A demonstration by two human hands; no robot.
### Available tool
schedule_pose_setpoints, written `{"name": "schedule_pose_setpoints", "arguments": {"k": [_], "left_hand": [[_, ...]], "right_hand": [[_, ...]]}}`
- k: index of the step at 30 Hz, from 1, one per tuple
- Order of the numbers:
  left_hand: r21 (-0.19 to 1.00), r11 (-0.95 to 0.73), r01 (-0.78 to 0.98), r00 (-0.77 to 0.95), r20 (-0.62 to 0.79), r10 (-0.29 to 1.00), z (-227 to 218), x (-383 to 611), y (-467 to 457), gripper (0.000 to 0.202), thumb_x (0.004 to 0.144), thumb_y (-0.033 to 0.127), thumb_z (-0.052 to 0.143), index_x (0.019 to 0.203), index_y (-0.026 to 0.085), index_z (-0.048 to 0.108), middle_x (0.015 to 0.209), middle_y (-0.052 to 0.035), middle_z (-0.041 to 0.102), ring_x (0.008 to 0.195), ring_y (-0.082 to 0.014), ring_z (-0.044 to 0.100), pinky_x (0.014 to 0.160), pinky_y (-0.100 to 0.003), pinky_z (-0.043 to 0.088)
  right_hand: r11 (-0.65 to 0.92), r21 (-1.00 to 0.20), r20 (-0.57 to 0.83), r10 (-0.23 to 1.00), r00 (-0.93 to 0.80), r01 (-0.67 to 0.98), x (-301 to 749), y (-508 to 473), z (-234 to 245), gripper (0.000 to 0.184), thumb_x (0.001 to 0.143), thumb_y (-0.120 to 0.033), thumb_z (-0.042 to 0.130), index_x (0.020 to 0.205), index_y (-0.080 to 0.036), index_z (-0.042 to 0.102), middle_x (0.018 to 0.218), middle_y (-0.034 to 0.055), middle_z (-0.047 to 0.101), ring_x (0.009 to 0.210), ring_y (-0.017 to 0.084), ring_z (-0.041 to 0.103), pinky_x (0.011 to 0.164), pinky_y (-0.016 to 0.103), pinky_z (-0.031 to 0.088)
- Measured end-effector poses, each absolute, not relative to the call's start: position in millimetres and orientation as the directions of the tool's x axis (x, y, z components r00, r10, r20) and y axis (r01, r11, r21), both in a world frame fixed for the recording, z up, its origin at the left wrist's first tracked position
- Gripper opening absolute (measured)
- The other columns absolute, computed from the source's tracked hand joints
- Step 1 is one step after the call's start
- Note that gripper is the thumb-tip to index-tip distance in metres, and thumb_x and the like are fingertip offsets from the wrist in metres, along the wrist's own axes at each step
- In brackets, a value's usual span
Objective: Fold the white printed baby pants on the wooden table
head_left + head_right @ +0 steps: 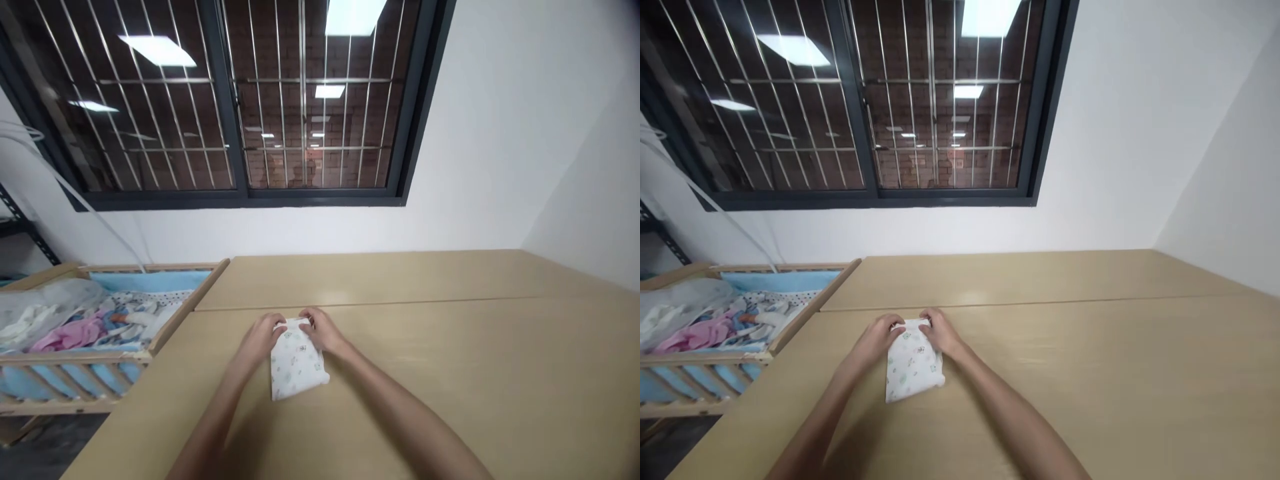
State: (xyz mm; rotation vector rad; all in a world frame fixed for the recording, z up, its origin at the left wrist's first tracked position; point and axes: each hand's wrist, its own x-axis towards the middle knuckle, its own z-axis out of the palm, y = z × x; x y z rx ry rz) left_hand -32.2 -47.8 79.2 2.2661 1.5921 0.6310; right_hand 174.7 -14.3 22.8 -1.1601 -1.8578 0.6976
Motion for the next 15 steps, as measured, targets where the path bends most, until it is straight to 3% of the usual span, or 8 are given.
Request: {"name": "schedule_pose_setpoints", "arguments": {"k": [8, 15], "left_hand": [[0.425, -0.230, 0.876, 0.172, 0.170, 0.970, 34, -36, 1, 0.022, 0.092, 0.022, 0.047, 0.095, 0.020, 0.069, 0.109, -0.0083, 0.071, 0.105, -0.0220, 0.064, 0.089, -0.028, 0.043], [0.451, -0.225, 0.864, 0.148, 0.200, 0.968, 6, -39, 14, 0.021, 0.093, 0.021, 0.046, 0.094, 0.020, 0.067, 0.110, -0.0084, 0.070, 0.108, -0.0211, 0.063, 0.094, -0.028, 0.042]], "right_hand": [[0.374, -0.774, 0.368, 0.922, -0.118, 0.511, 153, 39, -32, 0.027, 0.072, -0.003, 0.055, 0.092, -0.018, 0.065, 0.101, 0.0068, 0.064, 0.099, 0.022, 0.062, 0.089, 0.031, 0.048], [0.369, -0.763, 0.385, 0.919, -0.085, 0.531, 153, 43, -51, 0.030, 0.072, -0.010, 0.060, 0.099, -0.019, 0.070, 0.110, 0.0092, 0.066, 0.114, 0.026, 0.060, 0.101, 0.035, 0.044]]}}
